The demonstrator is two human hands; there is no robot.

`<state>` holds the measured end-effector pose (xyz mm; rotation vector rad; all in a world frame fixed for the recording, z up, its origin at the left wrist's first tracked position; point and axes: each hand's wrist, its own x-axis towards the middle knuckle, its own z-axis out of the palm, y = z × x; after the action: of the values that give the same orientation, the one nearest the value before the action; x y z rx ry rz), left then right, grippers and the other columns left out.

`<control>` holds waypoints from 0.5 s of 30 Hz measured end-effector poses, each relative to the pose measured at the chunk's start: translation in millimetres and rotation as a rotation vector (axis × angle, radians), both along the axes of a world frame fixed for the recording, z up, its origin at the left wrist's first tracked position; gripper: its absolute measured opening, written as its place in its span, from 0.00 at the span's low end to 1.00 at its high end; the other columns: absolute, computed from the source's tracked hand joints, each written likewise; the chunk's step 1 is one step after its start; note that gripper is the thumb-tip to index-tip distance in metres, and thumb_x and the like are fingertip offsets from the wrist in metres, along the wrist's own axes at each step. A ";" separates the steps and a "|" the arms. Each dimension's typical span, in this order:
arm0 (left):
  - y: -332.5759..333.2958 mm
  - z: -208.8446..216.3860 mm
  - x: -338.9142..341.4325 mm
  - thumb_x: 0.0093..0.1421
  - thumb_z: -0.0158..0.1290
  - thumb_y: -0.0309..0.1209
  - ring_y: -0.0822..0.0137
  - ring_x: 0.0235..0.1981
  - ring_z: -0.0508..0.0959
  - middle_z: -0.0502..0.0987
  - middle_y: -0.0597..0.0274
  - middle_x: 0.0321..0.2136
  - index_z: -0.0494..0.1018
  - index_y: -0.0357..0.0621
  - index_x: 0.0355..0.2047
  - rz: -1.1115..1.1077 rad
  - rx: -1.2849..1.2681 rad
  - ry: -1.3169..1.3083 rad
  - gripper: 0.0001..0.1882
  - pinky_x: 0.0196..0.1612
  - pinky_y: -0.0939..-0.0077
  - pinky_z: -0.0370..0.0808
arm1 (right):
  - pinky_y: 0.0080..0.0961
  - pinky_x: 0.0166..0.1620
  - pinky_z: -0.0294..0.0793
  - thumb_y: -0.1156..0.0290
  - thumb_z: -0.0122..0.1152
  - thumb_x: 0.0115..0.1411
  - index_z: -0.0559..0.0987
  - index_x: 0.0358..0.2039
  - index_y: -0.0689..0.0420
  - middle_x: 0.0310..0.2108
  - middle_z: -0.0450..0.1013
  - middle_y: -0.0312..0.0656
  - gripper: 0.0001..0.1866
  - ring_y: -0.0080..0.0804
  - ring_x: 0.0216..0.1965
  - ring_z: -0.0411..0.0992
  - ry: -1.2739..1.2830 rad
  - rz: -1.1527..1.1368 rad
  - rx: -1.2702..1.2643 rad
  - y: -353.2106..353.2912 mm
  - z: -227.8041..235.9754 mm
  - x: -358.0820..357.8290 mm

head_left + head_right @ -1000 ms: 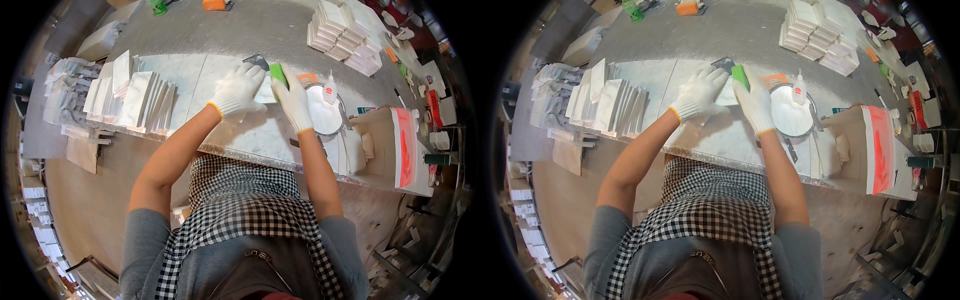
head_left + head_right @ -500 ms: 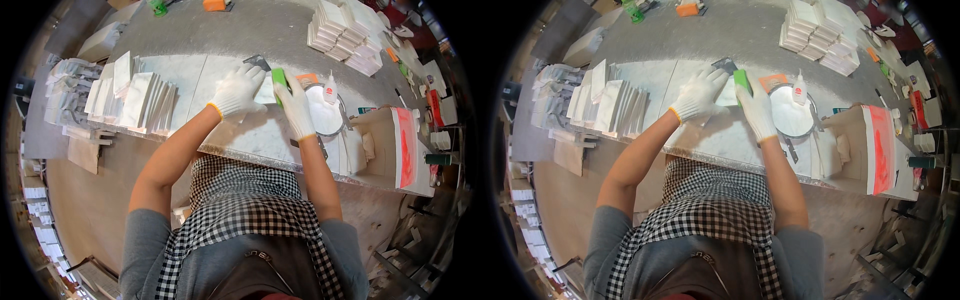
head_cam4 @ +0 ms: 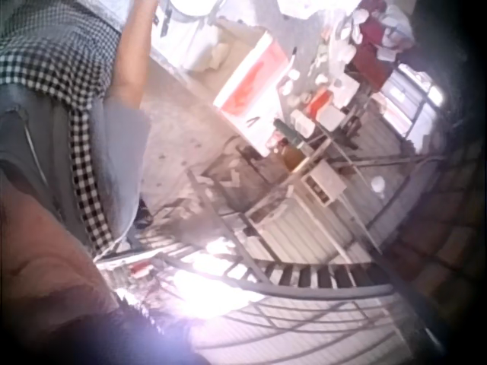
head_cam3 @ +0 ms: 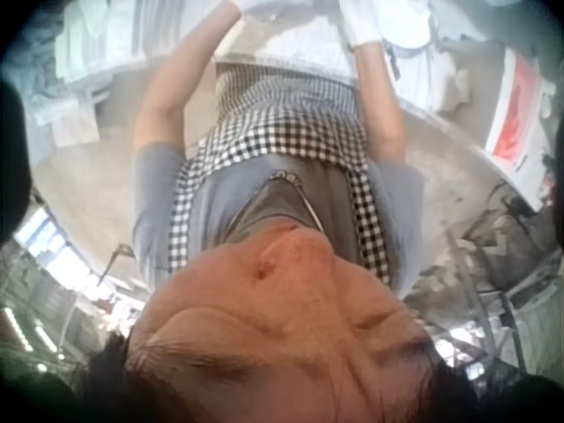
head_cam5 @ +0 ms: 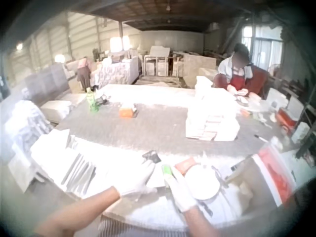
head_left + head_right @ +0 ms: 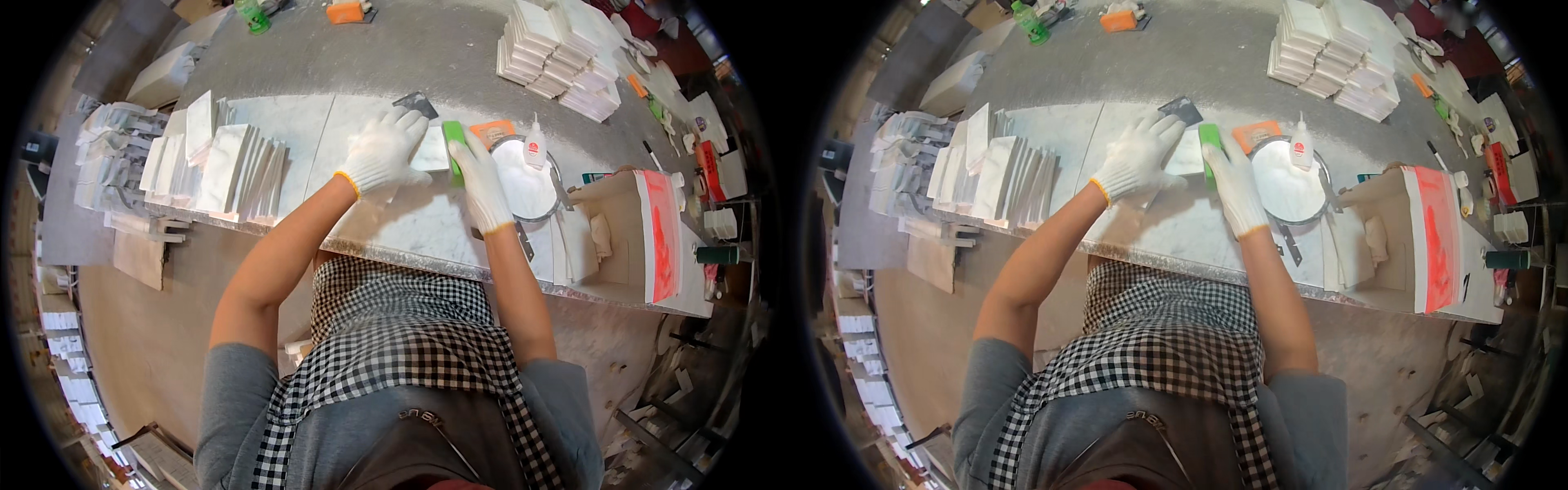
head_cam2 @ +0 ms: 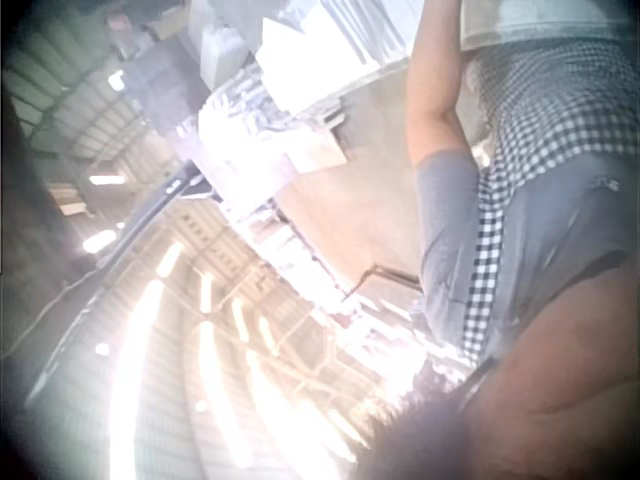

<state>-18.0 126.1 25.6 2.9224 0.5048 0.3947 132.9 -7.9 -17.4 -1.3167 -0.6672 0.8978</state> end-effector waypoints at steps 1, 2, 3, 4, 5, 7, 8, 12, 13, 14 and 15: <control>1.2 2.1 0.1 0.44 0.67 0.49 0.51 0.57 0.70 0.74 0.55 0.51 0.71 0.40 0.51 -0.002 -0.010 0.010 0.38 0.59 0.55 0.68 | 0.28 0.62 0.66 0.65 0.59 0.68 0.65 0.68 0.67 0.62 0.70 0.47 0.32 0.32 0.60 0.67 0.018 0.016 0.025 16.4 -4.8 7.2; 2.3 0.1 -0.5 0.44 0.67 0.48 0.52 0.57 0.70 0.74 0.55 0.50 0.71 0.40 0.51 0.001 0.023 -0.006 0.37 0.59 0.55 0.68 | 0.29 0.62 0.66 0.65 0.59 0.68 0.65 0.68 0.67 0.62 0.70 0.47 0.32 0.31 0.60 0.68 0.035 0.041 0.048 26.3 -5.2 10.0; 3.1 -3.1 -1.4 0.44 0.67 0.48 0.52 0.57 0.70 0.74 0.55 0.50 0.71 0.41 0.50 0.004 0.055 -0.021 0.37 0.59 0.55 0.68 | 0.28 0.62 0.66 0.65 0.59 0.68 0.66 0.68 0.67 0.62 0.70 0.47 0.32 0.32 0.60 0.68 0.017 0.042 0.054 27.7 -5.2 11.2; 1.2 -1.9 -2.1 0.44 0.67 0.48 0.52 0.57 0.70 0.73 0.55 0.50 0.71 0.41 0.50 0.007 0.079 -0.037 0.37 0.59 0.55 0.68 | 0.28 0.62 0.66 0.65 0.59 0.68 0.66 0.68 0.66 0.61 0.70 0.46 0.32 0.32 0.59 0.68 -0.001 0.043 0.052 25.5 -5.1 10.8; 0.9 0.7 -1.9 0.44 0.67 0.48 0.52 0.57 0.70 0.74 0.55 0.50 0.71 0.41 0.50 0.005 0.046 -0.013 0.37 0.59 0.55 0.68 | 0.28 0.62 0.66 0.65 0.59 0.68 0.66 0.67 0.66 0.61 0.71 0.46 0.31 0.32 0.59 0.68 -0.019 0.045 0.050 22.3 -4.7 9.8; -0.1 7.4 -0.7 0.44 0.67 0.49 0.51 0.57 0.70 0.74 0.55 0.51 0.71 0.41 0.49 0.005 -0.023 0.035 0.36 0.59 0.55 0.68 | 0.28 0.63 0.66 0.64 0.59 0.68 0.67 0.67 0.65 0.61 0.71 0.47 0.31 0.33 0.60 0.68 -0.011 -0.004 0.001 -1.0 -0.7 -0.9; -0.5 5.4 -1.3 0.44 0.67 0.49 0.51 0.58 0.69 0.74 0.55 0.51 0.71 0.40 0.49 0.004 -0.013 0.017 0.37 0.59 0.55 0.68 | 0.29 0.63 0.65 0.64 0.59 0.68 0.67 0.67 0.64 0.61 0.71 0.47 0.31 0.34 0.60 0.68 -0.003 -0.029 -0.024 -12.5 -0.6 -6.6; -1.7 3.6 -3.2 0.44 0.67 0.49 0.51 0.59 0.69 0.73 0.54 0.52 0.71 0.40 0.51 0.014 -0.011 0.023 0.37 0.60 0.55 0.67 | 0.29 0.65 0.64 0.63 0.57 0.68 0.66 0.68 0.64 0.62 0.71 0.52 0.31 0.38 0.63 0.68 -0.113 -0.015 -0.093 -28.5 -5.3 -11.7; -1.8 5.1 -1.5 0.44 0.67 0.50 0.51 0.59 0.69 0.73 0.54 0.52 0.71 0.40 0.51 0.013 -0.015 0.041 0.38 0.60 0.55 0.67 | 0.30 0.65 0.64 0.62 0.57 0.68 0.66 0.68 0.63 0.62 0.71 0.53 0.31 0.39 0.64 0.68 -0.132 -0.001 -0.106 -19.9 -2.8 -8.0; -2.1 5.7 -1.5 0.44 0.67 0.50 0.51 0.59 0.69 0.73 0.54 0.52 0.71 0.40 0.51 0.019 0.004 0.025 0.38 0.60 0.54 0.67 | 0.31 0.65 0.64 0.61 0.57 0.69 0.66 0.68 0.62 0.63 0.70 0.54 0.31 0.41 0.65 0.67 -0.152 0.016 -0.110 -8.8 1.2 -2.9; -3.4 2.7 -2.9 0.44 0.67 0.50 0.51 0.59 0.69 0.73 0.54 0.52 0.71 0.41 0.52 0.024 0.024 0.009 0.38 0.60 0.54 0.67 | 0.32 0.65 0.65 0.61 0.56 0.68 0.66 0.68 0.61 0.63 0.70 0.54 0.31 0.44 0.65 0.68 -0.243 -0.002 -0.096 2.4 -1.4 2.9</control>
<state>-20.8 122.8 28.3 2.9448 0.5404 0.3933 135.8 -5.5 -18.8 -1.5276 -0.8181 0.7828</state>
